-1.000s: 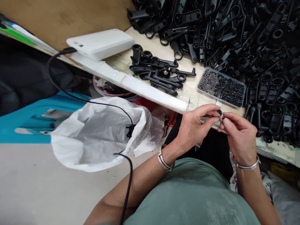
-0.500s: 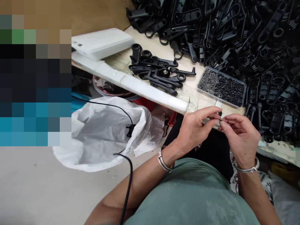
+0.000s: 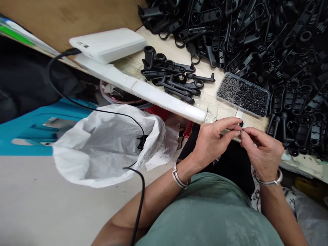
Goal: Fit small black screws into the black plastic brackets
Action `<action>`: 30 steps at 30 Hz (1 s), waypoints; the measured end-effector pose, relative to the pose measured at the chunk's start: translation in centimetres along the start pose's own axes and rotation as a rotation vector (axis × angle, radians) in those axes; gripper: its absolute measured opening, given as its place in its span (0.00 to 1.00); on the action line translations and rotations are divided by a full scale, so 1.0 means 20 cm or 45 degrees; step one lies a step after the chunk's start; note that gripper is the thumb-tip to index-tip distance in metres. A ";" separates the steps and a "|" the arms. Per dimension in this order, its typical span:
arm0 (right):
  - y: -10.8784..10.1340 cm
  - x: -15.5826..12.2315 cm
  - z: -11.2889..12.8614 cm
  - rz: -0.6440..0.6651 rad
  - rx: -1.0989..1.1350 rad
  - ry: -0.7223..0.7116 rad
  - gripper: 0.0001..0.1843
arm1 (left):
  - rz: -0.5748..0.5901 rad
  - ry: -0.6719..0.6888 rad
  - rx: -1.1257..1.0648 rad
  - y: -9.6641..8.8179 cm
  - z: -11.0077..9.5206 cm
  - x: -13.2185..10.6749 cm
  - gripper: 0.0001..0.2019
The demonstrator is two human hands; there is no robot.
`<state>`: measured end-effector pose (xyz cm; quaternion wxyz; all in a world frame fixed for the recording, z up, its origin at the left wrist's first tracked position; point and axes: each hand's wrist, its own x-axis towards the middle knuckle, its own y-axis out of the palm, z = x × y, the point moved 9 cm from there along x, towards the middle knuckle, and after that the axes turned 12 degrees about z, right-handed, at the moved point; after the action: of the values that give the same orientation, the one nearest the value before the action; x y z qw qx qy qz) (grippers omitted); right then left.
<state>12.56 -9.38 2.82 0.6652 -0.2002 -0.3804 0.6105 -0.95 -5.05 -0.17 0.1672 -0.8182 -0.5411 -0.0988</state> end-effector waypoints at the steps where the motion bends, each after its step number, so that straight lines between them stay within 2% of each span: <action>1: 0.00 0.01 0.02 0.008 -0.058 -0.050 0.05 | 0.025 0.019 0.020 0.00 -0.01 0.00 0.13; 4: -0.03 0.02 0.01 0.013 -0.162 -0.110 0.06 | 0.102 0.121 0.199 -0.02 -0.05 0.01 0.14; 7: -0.07 0.02 -0.06 -0.018 -0.219 -0.063 0.06 | 0.191 0.223 0.589 -0.02 -0.08 0.02 0.13; 9: -0.08 0.02 -0.09 -0.007 -0.262 -0.056 0.07 | 0.287 0.203 0.818 0.00 -0.05 0.03 0.12; 12: -0.05 0.04 -0.10 0.066 -0.338 -0.127 0.07 | 0.379 0.109 1.003 0.02 0.01 0.04 0.09; 16: 0.00 0.07 -0.07 0.122 -0.419 -0.233 0.08 | 0.405 0.135 1.086 0.06 0.01 0.02 0.08; 21: 0.05 0.10 -0.03 0.203 -0.560 -0.327 0.08 | 0.365 0.176 1.087 0.06 -0.01 0.01 0.07; 30: 0.11 0.11 -0.02 0.332 -0.777 -0.309 0.11 | 0.337 0.189 1.042 0.05 0.00 0.00 0.06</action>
<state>11.40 -6.72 1.55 0.4412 -0.3625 -0.5928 0.5679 -0.06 -5.39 -0.40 0.5276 -0.7375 -0.4124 0.0875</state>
